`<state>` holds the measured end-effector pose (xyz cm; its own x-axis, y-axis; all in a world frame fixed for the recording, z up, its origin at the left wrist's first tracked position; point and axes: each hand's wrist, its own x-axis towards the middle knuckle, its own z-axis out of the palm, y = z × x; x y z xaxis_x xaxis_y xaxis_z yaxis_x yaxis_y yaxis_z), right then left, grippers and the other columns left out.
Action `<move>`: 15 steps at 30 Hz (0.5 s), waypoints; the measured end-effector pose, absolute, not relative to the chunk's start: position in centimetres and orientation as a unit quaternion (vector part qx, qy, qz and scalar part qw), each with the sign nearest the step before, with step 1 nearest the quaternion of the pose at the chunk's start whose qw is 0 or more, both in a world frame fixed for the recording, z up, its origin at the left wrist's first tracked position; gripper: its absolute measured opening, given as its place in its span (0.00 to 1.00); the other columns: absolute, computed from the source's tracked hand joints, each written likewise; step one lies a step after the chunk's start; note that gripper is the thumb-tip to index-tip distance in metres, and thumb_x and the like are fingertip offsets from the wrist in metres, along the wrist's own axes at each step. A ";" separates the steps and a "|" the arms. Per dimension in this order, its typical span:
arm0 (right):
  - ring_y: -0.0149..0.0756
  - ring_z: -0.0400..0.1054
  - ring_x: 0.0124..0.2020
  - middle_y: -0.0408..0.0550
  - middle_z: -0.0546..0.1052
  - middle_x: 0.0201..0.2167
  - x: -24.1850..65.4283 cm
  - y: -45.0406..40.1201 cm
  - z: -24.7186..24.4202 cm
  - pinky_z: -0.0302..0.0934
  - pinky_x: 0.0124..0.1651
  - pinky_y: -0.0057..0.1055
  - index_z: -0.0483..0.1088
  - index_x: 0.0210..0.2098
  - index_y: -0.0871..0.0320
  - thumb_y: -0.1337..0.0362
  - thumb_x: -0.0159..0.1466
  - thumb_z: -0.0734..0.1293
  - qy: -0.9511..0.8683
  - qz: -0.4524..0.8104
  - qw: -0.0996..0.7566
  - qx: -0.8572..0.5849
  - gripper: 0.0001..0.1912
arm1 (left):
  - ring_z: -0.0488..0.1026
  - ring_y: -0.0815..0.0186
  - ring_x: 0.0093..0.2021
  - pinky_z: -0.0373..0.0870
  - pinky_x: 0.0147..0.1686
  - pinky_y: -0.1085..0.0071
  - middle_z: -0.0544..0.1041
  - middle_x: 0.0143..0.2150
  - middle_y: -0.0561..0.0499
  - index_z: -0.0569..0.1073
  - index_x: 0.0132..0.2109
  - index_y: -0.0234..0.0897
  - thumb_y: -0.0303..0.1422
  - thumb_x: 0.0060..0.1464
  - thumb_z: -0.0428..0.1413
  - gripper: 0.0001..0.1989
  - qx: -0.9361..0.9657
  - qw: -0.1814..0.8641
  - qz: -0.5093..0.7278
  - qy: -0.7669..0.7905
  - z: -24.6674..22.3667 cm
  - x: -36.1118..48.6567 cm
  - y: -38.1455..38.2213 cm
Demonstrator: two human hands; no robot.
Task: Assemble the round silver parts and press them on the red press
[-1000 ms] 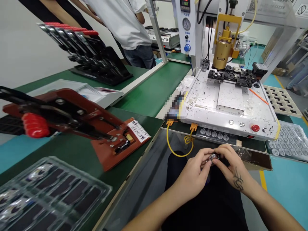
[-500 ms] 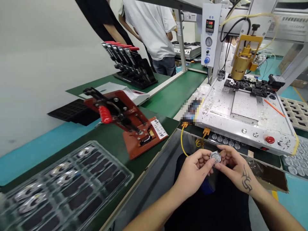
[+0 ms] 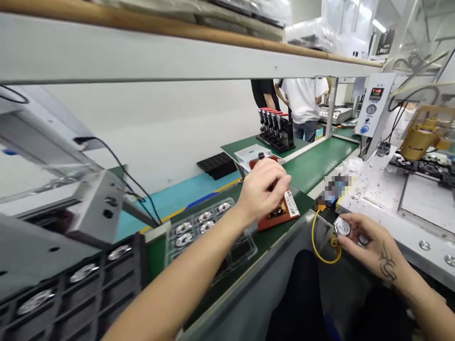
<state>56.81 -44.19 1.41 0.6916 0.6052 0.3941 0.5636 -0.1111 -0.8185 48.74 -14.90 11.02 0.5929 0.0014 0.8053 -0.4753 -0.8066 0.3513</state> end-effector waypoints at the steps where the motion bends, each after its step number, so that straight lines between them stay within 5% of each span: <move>1: 0.38 0.71 0.30 0.45 0.76 0.31 57.0 -43.4 1.6 0.70 0.34 0.35 0.75 0.55 0.52 0.56 0.68 0.75 -0.376 0.030 0.558 -0.739 0.18 | 0.67 0.61 0.29 0.69 0.40 0.60 0.71 0.23 0.50 0.66 0.23 0.43 0.45 0.70 0.53 0.26 0.857 0.254 0.418 -0.161 11.3 49.5 -13.7; 4: 0.38 0.70 0.30 0.45 0.76 0.31 57.6 -41.1 2.1 0.69 0.33 0.35 0.74 0.55 0.54 0.52 0.68 0.75 -0.349 0.058 0.596 -0.721 0.20 | 0.54 0.65 0.23 0.59 0.30 0.64 0.57 0.18 0.56 0.56 0.20 0.43 0.48 0.72 0.49 0.31 0.877 0.248 0.362 -0.197 12.2 51.5 -12.3; 10: 0.38 0.72 0.34 0.47 0.78 0.36 58.9 -36.5 1.2 0.69 0.38 0.36 0.74 0.54 0.55 0.49 0.68 0.75 -0.370 0.093 0.607 -0.697 0.22 | 0.61 0.67 0.24 0.58 0.31 0.67 0.64 0.22 0.55 0.61 0.22 0.41 0.44 0.74 0.47 0.29 0.879 0.292 0.340 -0.164 14.7 51.9 -11.9; 15: 0.38 0.71 0.34 0.48 0.77 0.38 59.2 -34.6 0.3 0.68 0.38 0.35 0.73 0.53 0.56 0.48 0.67 0.75 -0.374 0.108 0.612 -0.689 0.23 | 0.54 0.68 0.23 0.54 0.32 0.65 0.56 0.19 0.57 0.55 0.19 0.41 0.43 0.73 0.50 0.32 0.915 0.254 0.248 -0.191 12.9 50.4 -11.8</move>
